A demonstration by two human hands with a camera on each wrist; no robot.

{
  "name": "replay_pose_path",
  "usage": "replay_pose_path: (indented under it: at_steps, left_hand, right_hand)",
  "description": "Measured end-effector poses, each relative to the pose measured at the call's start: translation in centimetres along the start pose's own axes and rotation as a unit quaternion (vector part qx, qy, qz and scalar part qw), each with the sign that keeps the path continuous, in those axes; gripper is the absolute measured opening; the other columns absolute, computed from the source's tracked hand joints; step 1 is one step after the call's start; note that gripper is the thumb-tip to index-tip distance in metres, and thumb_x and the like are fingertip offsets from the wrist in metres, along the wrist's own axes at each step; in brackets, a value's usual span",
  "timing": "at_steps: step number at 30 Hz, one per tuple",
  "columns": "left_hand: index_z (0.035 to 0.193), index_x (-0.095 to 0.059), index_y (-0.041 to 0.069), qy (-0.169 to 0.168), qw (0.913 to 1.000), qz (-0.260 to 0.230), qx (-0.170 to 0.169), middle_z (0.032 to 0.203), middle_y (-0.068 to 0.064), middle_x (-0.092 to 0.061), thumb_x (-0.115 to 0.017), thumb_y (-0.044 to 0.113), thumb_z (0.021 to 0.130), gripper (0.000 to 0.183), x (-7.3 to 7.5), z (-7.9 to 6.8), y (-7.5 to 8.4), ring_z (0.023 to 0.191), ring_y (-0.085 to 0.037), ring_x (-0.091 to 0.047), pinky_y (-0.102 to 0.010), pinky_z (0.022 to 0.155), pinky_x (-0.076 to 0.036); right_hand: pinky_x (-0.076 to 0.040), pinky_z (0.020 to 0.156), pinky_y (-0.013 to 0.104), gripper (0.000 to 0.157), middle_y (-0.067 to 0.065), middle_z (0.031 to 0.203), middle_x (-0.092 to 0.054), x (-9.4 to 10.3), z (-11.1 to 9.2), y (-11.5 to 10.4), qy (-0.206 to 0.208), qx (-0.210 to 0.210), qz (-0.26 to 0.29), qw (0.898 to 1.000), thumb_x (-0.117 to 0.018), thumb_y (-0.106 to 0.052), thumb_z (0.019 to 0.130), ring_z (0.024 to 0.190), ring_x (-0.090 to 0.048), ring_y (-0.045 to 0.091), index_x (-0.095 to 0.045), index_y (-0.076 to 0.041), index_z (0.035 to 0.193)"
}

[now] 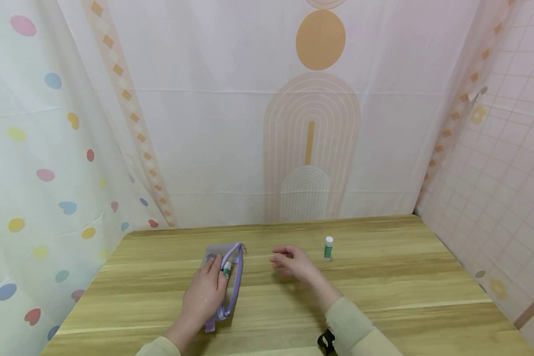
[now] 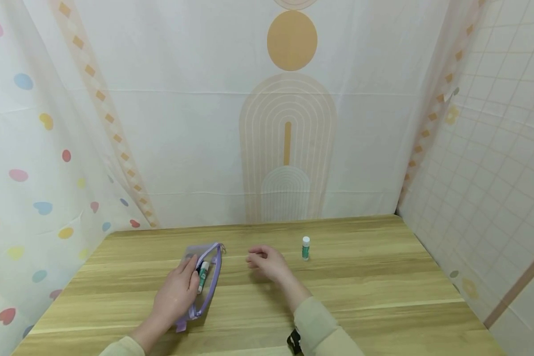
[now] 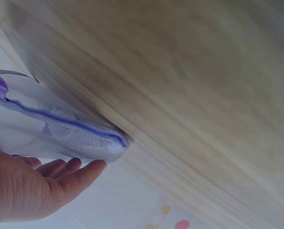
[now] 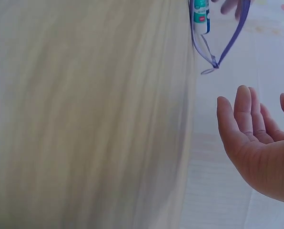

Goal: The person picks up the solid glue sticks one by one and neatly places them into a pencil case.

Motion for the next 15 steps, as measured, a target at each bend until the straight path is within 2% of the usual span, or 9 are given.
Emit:
replay_pose_path:
  at_steps: [9, 15]
  left_hand:
    - [0.143, -0.048, -0.003, -0.005, 1.0000, -0.001, 0.002, 0.140, -0.030, -0.050, -0.041, 0.019, 0.101, 0.048, -0.1, 0.1, -0.1, 0.122, -0.052, -0.051, -0.062, 0.093, -0.047]
    - [0.144, -0.048, -0.004, -0.007, 1.0000, -0.002, 0.000, 0.140, -0.031, -0.049, -0.040, 0.019, 0.101, 0.049, 0.0, 0.0, -0.1, 0.122, -0.053, -0.050, -0.063, 0.094, -0.046]
  right_hand:
    - [-0.053, 0.092, 0.049, 0.041, 0.027, 0.118, -0.063, 1.3, -0.7, 0.1, -0.010, 0.011, 0.011, 1.000, -0.052, -0.013, 0.103, 0.106, -0.065, 0.035, -0.048, 0.015, 0.132]
    - [-0.053, 0.092, 0.049, 0.040, 0.024, 0.116, -0.064, 1.9, -1.2, 0.0, -0.003, 0.015, 0.009, 1.000, -0.052, -0.013, 0.103, 0.104, -0.065, 0.033, -0.049, 0.014, 0.132]
Point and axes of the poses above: each hand's wrist, its own z-axis towards the middle knuckle, its own x-axis out of the back of the hand, y = z × x, the point moved 3 cm from there along z, towards the middle knuckle
